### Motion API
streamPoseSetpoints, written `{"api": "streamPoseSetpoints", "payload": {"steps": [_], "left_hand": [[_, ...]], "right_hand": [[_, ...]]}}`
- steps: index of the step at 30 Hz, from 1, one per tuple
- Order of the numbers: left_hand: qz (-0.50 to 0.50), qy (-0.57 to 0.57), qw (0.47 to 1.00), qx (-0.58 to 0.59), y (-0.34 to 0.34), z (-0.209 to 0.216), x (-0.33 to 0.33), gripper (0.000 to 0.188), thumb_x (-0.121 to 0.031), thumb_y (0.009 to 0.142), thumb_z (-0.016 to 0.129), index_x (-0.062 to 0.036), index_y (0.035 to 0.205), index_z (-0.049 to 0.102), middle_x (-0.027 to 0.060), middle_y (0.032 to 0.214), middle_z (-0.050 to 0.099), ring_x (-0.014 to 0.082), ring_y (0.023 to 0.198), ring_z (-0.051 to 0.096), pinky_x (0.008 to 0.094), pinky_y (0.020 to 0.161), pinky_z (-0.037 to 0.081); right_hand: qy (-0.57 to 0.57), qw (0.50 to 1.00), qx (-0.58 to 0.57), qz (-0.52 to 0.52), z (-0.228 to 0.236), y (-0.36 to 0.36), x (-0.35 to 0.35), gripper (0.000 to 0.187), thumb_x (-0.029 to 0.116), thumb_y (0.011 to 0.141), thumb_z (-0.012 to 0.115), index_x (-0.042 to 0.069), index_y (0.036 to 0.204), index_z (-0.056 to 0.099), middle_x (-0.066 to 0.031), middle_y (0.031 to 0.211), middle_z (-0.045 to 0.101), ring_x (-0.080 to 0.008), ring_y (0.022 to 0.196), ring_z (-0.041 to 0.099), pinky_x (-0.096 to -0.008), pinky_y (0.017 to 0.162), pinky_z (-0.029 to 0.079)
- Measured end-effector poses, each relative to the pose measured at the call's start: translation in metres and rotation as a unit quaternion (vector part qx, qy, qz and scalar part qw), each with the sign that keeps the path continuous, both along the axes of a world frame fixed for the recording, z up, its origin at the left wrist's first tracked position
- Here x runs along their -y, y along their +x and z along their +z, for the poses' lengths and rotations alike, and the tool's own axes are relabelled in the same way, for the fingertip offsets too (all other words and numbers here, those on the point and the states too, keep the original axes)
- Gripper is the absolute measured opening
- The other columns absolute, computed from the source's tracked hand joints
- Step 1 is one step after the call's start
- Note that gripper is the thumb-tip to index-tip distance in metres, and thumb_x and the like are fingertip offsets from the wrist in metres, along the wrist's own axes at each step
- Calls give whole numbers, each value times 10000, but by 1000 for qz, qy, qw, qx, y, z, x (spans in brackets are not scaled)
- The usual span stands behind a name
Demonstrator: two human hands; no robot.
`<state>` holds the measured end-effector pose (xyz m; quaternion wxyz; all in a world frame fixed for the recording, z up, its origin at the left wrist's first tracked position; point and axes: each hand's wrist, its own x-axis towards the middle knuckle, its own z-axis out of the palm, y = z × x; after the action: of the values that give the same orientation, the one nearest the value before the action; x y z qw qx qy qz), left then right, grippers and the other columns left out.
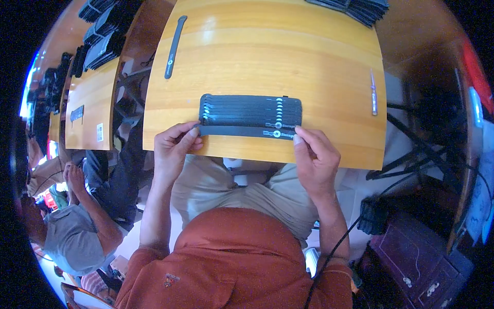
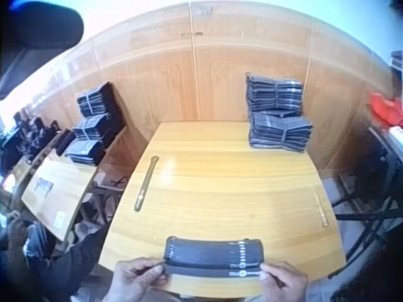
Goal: Aligning and stacking black fabric straps with white labels on a wooden table.
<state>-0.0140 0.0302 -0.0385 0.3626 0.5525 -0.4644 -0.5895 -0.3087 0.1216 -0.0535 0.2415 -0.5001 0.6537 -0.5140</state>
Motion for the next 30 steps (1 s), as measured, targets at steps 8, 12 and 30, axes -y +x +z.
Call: {"api": "streamPoseSetpoints", "payload": {"steps": [8,12,30], "left_hand": [[9,-10,994,109,-8,8,9,140,-59,973,749,47,1064,737,51,825,733,74,713,669,218,660,568],[-1,-4,993,114,-7,5,11,137,-73,980,746,39,1057,743,36,801,721,68,692,655,213,625,547],[10,16,990,140,-10,5,13,138,-96,977,757,21,1051,753,22,782,716,65,658,651,215,588,543]], "right_hand": [[8,1000,-11,-2,0,-1,3,141,6,936,729,-29,1069,758,-85,910,712,-96,711,605,-232,602,456],[16,1000,-11,-11,-1,-1,5,139,-5,923,736,-29,1058,758,-89,904,711,-107,718,620,-239,605,466],[11,999,-31,-20,1,2,12,124,-25,906,738,-34,1027,766,-82,873,712,-87,670,602,-232,578,458]]}}
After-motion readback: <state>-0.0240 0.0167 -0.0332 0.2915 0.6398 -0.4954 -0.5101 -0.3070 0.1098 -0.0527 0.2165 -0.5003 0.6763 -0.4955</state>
